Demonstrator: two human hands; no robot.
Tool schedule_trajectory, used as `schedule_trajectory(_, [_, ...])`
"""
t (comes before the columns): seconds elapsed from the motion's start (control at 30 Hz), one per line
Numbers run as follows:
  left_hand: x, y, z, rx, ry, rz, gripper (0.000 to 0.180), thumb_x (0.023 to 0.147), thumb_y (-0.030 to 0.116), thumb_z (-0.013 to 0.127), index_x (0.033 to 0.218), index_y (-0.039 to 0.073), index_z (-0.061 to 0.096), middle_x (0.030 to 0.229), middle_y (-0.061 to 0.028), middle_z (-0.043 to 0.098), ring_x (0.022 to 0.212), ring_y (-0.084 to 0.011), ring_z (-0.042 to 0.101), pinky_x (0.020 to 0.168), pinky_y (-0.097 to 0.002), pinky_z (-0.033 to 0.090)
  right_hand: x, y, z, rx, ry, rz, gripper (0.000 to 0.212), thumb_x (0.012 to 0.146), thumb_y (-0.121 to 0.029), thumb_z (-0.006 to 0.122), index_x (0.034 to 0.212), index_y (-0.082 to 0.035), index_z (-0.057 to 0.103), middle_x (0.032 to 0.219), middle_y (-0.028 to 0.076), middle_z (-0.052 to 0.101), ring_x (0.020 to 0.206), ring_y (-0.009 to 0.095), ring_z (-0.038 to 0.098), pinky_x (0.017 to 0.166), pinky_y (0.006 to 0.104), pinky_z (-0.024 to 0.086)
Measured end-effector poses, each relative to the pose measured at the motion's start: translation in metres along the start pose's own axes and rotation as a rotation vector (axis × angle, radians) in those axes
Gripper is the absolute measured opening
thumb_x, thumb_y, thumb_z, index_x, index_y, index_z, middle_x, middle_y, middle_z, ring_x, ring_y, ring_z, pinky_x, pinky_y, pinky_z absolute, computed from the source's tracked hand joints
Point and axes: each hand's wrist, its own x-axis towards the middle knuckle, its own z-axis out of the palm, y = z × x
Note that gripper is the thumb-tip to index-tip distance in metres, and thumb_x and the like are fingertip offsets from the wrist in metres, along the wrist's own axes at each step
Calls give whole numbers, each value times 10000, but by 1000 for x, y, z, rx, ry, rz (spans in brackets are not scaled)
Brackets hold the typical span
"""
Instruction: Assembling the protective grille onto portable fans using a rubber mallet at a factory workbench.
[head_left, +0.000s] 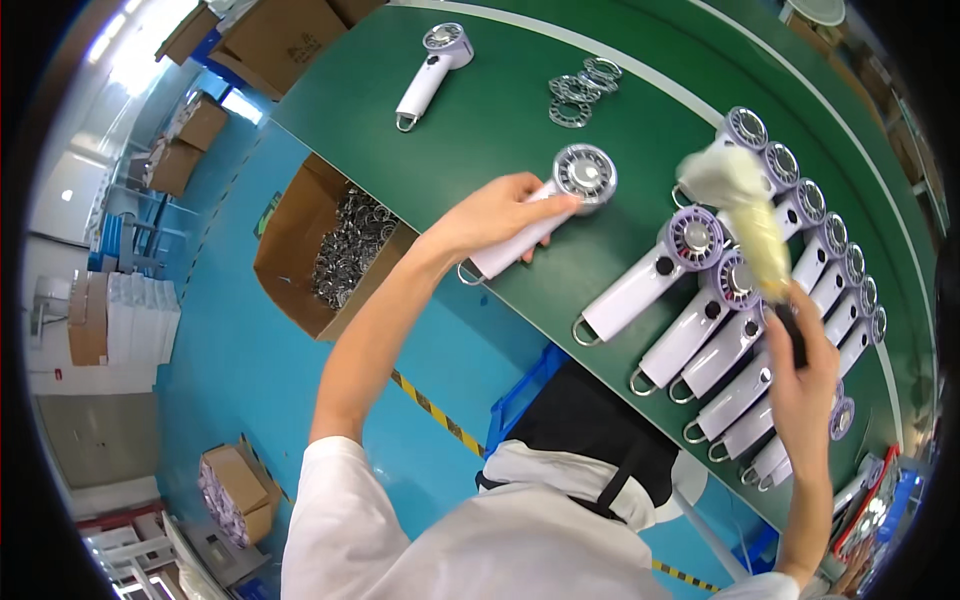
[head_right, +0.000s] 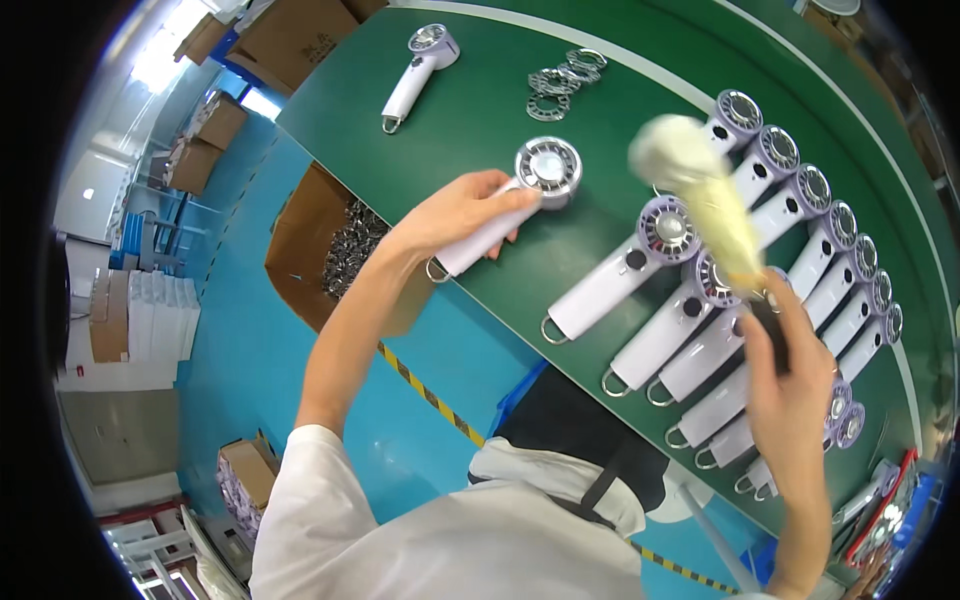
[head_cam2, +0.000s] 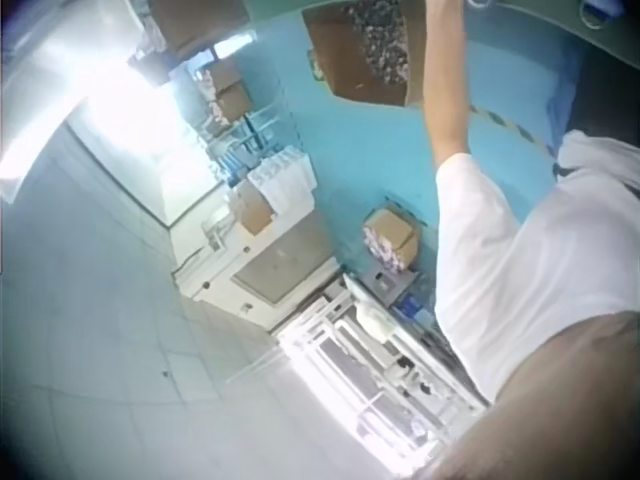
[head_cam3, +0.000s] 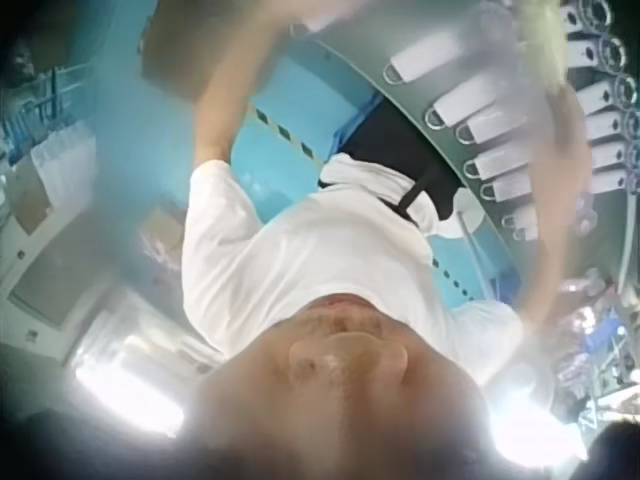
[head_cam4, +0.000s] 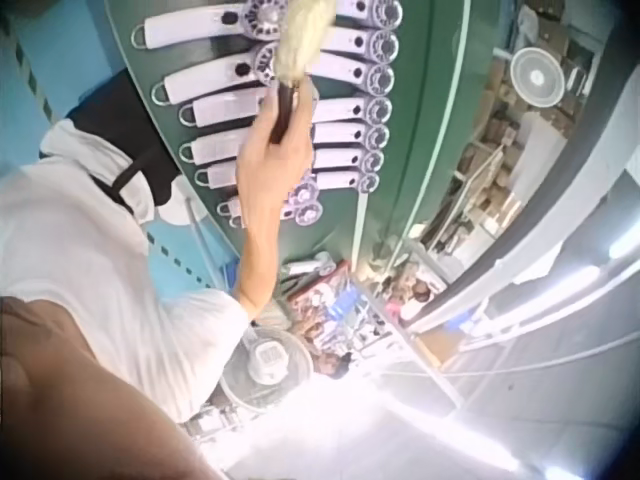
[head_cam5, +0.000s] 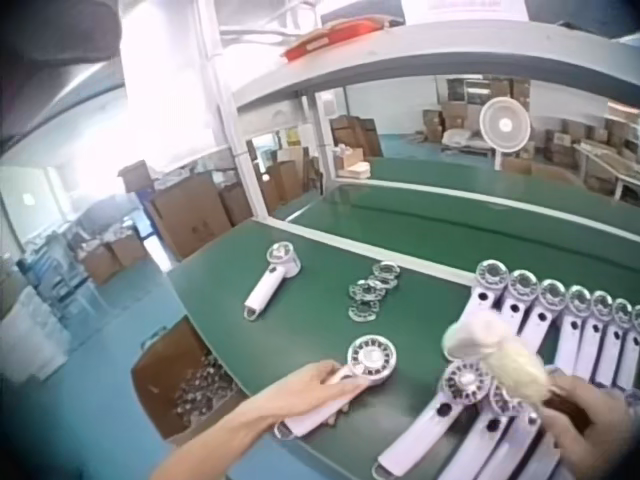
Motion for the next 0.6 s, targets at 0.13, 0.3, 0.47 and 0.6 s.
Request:
schedule_trajectory(0.13, [34,3,-45,269,403,174,594,739,213,824,1061,-44,396,810,-179,671,567,-179,660,494,-313,533,-49,48,-45,-57,315,242,316,988,-108,580,1279,15,585,1008,24,662,720,42,507,616,183,404])
schedule_trajectory(0.3, [92,-13,-108,842,923,504,481,765,318,759,1021,-41,567,898,-274,652,857,-438,636,744,-513,512,-117,105,-81,-79,734,467,339,998,-225,595,1285,-47,619,771,-53,513,629,-5,374,501,166,263])
schedule_trajectory(0.47, [117,-30,-136,1223,1070,628,483,806,380,735,1071,-21,689,1277,-243,536,1173,-411,477,985,-500,386,-216,180,-127,-234,847,797,428,1000,-290,587,1316,-2,586,902,34,628,724,83,514,602,222,421])
schedule_trajectory(0.6, [108,-34,-122,1193,1027,392,562,887,493,641,1255,69,613,1393,-263,452,1260,-475,424,1011,-603,345,-271,196,-120,-390,932,820,479,1004,-318,575,1311,51,568,1149,156,682,943,190,646,798,286,511])
